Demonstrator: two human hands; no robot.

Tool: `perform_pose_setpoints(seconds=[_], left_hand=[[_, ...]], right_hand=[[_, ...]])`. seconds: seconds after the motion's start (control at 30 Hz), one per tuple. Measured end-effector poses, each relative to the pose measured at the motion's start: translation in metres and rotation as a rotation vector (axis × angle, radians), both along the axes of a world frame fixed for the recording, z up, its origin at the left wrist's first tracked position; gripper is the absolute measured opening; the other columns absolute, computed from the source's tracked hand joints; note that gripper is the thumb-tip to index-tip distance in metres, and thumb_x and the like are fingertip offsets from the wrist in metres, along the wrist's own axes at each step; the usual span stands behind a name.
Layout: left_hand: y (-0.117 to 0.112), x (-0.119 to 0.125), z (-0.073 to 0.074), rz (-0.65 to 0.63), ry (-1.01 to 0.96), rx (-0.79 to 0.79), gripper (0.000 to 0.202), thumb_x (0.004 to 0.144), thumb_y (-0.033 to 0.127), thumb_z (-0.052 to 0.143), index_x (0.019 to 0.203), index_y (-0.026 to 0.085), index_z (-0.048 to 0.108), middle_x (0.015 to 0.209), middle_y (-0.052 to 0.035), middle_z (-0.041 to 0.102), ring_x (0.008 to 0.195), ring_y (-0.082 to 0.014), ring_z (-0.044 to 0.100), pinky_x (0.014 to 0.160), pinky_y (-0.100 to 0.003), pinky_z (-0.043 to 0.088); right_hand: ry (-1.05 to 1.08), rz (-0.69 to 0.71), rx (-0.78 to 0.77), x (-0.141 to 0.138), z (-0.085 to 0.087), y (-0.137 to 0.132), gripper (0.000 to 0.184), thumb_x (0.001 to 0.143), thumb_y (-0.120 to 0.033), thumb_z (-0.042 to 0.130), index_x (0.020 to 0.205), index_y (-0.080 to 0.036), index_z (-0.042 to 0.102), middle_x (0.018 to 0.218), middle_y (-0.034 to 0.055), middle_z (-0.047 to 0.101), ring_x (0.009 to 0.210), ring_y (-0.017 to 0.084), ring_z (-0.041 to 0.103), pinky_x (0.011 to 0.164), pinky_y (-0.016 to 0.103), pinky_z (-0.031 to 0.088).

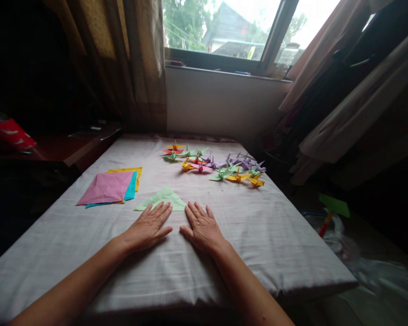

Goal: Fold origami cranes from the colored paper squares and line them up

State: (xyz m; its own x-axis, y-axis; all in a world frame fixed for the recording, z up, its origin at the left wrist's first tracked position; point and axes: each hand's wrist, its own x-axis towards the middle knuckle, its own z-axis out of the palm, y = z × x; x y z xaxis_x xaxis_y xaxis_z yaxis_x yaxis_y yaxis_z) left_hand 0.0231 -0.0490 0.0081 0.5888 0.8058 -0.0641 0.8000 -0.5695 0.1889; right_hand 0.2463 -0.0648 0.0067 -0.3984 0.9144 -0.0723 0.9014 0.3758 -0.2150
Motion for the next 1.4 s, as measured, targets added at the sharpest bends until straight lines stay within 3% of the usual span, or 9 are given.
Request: perform_pose_setpoints(seconds=[0.17, 0.3, 0.5, 0.7, 0.87, 0.97, 1.07, 1.27, 1.4], left_hand=[[-0.006, -0.054, 0.001, 0.119, 0.091, -0.035, 0.071, 0.097, 0.058, 0.029, 0.152, 0.014, 0.031, 0.159, -0.0143, 0.025, 0.148, -0.0283, 0.023, 0.119, -0.048, 0.016], [-0.009, -0.079, 0.006, 0.175, 0.077, 0.008, 0.065, 0.097, 0.054, 0.032, 0.148, 0.014, 0.039, 0.156, -0.0149, 0.033, 0.145, -0.0284, 0.031, 0.117, -0.049, 0.021], [0.012, -0.061, 0.017, 0.323, -0.139, 0.171, 0.032, 0.094, 0.036, 0.047, 0.112, 0.02, 0.068, 0.118, -0.0111, 0.071, 0.111, -0.0273, 0.065, 0.101, -0.042, 0.044], [0.051, -0.03, 0.001, 0.386, -0.337, 0.253, 0.039, 0.086, 0.036, 0.063, 0.122, 0.019, 0.063, 0.121, -0.0113, 0.069, 0.109, -0.0274, 0.065, 0.097, -0.039, 0.049], [0.057, -0.026, -0.008, 0.371, -0.546, 0.305, 0.016, 0.088, 0.029, 0.058, 0.098, 0.021, 0.068, 0.099, -0.0055, 0.075, 0.094, -0.0216, 0.068, 0.089, -0.035, 0.052], [0.05, -0.033, -0.004, 0.331, -0.645, 0.312, 0.016, 0.089, 0.031, 0.054, 0.091, 0.021, 0.067, 0.093, -0.0042, 0.074, 0.089, -0.0197, 0.068, 0.085, -0.033, 0.053], [0.042, -0.042, 0.005, 0.244, -0.697, 0.287, 0.013, 0.087, 0.026, 0.053, 0.088, 0.022, 0.066, 0.092, -0.0028, 0.074, 0.09, -0.0184, 0.068, 0.086, -0.032, 0.052], [0.043, -0.057, 0.012, 0.157, -0.54, 0.449, 0.018, 0.085, 0.02, 0.053, 0.089, 0.025, 0.07, 0.111, -0.0043, 0.073, 0.107, -0.0246, 0.063, 0.093, -0.042, 0.046], [0.039, -0.069, 0.009, 0.122, -0.419, 0.422, 0.02, 0.088, 0.032, 0.057, 0.104, 0.027, 0.07, 0.118, -0.0053, 0.071, 0.108, -0.0261, 0.064, 0.091, -0.044, 0.047]], right_hand=[[0.016, -0.002, -0.026, -0.001, 0.002, 0.0, 0.066, 0.097, -0.053, 0.04, 0.151, -0.016, 0.033, 0.159, 0.0121, 0.023, 0.149, 0.027, 0.019, 0.119, 0.054, 0.013], [0.019, -0.008, -0.015, -0.001, 0.004, 0.0, 0.064, 0.096, -0.05, 0.044, 0.15, -0.017, 0.036, 0.159, 0.0122, 0.026, 0.148, 0.027, 0.021, 0.119, 0.054, 0.014], [0.134, -0.06, 0.105, -0.006, 0.006, 0.016, 0.033, 0.094, -0.037, 0.052, 0.122, -0.024, 0.063, 0.138, 0.0094, 0.058, 0.127, 0.025, 0.052, 0.106, 0.043, 0.038], [0.27, -0.219, 0.298, -0.013, -0.016, 0.022, 0.038, 0.082, -0.034, 0.065, 0.119, -0.021, 0.065, 0.137, 0.0138, 0.057, 0.13, 0.032, 0.049, 0.104, 0.047, 0.039], [0.396, -0.167, 0.349, -0.008, -0.028, 0.022, 0.03, 0.077, -0.026, 0.069, 0.107, -0.023, 0.067, 0.133, 0.011, 0.062, 0.127, 0.03, 0.053, 0.103, 0.048, 0.041], [0.467, -0.135, 0.408, -0.006, -0.029, 0.024, 0.01, 0.077, -0.02, 0.066, 0.086, -0.024, 0.067, 0.125, 0.0082, 0.067, 0.122, 0.029, 0.057, 0.098, 0.047, 0.043], [0.497, -0.086, 0.534, -0.005, -0.023, 0.023, 0.008, 0.08, -0.017, 0.061, 0.078, -0.024, 0.064, 0.117, 0.0068, 0.071, 0.118, 0.027, 0.06, 0.096, 0.044, 0.044], [0.448, 0.127, 0.758, -0.016, 0.004, 0.009, 0.013, 0.083, -0.011, 0.054, 0.081, -0.023, 0.059, 0.115, 0.004, 0.072, 0.124, 0.023, 0.056, 0.107, 0.04, 0.036], [0.409, 0.272, 0.785, -0.025, 0.007, 0.003, 0.018, 0.084, -0.008, 0.049, 0.083, -0.024, 0.056, 0.085, -0.002, 0.074, 0.099, 0.016, 0.067, 0.109, 0.036, 0.034]])
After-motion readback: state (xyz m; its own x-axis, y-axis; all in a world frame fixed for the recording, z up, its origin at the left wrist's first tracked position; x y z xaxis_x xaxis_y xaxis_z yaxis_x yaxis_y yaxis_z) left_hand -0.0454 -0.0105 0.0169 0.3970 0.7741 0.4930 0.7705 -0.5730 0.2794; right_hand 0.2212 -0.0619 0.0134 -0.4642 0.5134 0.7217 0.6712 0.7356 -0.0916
